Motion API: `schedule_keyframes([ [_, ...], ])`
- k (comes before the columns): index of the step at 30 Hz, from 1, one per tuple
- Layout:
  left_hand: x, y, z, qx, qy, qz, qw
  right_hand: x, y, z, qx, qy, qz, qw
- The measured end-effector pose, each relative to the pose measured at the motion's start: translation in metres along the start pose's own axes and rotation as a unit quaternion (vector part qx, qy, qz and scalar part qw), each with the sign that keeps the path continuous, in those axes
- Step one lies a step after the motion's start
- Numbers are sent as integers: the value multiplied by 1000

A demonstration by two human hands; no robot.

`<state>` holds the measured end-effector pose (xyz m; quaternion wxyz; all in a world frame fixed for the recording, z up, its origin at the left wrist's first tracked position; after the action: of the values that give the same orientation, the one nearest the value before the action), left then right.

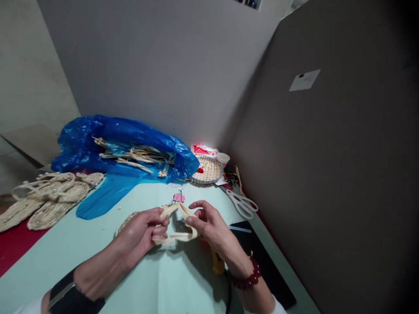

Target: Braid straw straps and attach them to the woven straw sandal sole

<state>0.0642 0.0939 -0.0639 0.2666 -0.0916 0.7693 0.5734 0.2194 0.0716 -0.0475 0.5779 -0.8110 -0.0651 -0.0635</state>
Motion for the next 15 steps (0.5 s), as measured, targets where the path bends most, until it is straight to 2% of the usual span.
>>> schedule_keyframes([
  [6,8,-6,1,55,-20,16,998,7,-2,-2,2,19,-40,999],
  [11,8,1,-2,53,-64,60,995,13,-8,-5,0,27,-65,997],
  [15,4,5,-2,34,-86,84,992,4,-9,-8,-8,8,-69,998],
])
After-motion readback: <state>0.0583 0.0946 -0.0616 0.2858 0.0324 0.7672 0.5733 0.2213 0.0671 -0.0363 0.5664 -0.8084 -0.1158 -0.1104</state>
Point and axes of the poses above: each hand's wrist, its own z-axis towards the middle knuckle, its own x-axis out of the back of the hand, y = z × x, the point moved 6 cm from there along z, towards the middle knuckle, and after that the axes turned 15 degrees about -x, right-handed, at the moved point
